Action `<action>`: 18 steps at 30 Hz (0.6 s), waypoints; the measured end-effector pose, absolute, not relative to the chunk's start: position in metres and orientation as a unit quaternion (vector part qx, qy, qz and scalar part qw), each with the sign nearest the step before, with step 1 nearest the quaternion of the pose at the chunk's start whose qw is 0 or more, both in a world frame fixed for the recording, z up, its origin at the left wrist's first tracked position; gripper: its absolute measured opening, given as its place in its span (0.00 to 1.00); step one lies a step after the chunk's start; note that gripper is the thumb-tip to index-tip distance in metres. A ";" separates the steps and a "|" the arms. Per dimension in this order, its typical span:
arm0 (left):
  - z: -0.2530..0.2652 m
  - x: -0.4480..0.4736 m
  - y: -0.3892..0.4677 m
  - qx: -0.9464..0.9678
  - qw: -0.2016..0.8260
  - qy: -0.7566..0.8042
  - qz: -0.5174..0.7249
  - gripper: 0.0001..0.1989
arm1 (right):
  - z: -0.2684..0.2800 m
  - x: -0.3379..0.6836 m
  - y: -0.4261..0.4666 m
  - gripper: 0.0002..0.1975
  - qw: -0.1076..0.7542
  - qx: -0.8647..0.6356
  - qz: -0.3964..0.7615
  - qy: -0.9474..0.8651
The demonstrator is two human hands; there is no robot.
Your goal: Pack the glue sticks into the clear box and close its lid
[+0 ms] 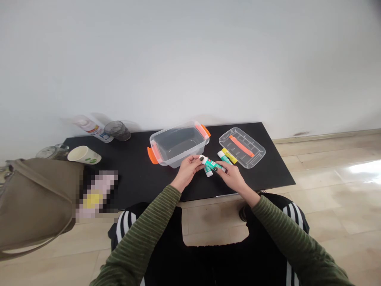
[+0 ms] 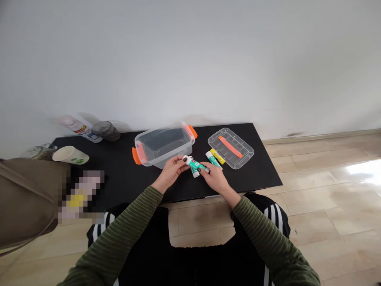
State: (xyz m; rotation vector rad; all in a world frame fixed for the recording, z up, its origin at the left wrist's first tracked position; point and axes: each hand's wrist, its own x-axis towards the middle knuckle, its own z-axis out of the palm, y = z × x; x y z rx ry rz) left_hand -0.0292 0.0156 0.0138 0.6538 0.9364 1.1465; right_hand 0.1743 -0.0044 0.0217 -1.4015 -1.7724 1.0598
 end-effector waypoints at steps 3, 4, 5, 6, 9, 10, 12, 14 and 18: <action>0.019 -0.028 0.013 0.317 0.697 0.401 0.503 0.18 | 0.023 0.178 0.000 0.23 0.310 -0.491 0.566 -0.585; 0.021 -0.028 0.013 0.328 0.696 0.397 0.500 0.18 | 0.023 0.179 0.001 0.24 0.304 -0.474 0.610 -0.558; 0.022 -0.028 0.013 0.340 0.694 0.395 0.497 0.19 | 0.024 0.181 0.004 0.25 0.296 -0.460 0.640 -0.539; 0.023 -0.029 0.013 0.355 0.689 0.396 0.493 0.19 | 0.025 0.182 0.006 0.25 0.289 -0.451 0.656 -0.531; 0.021 -0.031 0.017 0.420 0.639 0.427 0.482 0.19 | 0.029 0.186 0.011 0.23 0.275 -0.451 0.635 -0.563; 0.019 -0.032 0.018 0.447 0.608 0.448 0.479 0.19 | 0.029 0.187 0.012 0.22 0.276 -0.462 0.606 -0.586; 0.015 -0.035 0.020 0.500 0.531 0.500 0.467 0.18 | 0.030 0.188 0.013 0.18 0.276 -0.495 0.518 -0.640; 0.012 -0.037 0.020 0.548 0.453 0.550 0.439 0.17 | 0.029 0.188 0.012 0.15 0.266 -0.534 0.416 -0.686; 0.006 -0.040 0.018 0.615 0.333 0.605 0.380 0.14 | 0.019 0.188 0.011 0.13 0.250 -0.587 0.241 -0.731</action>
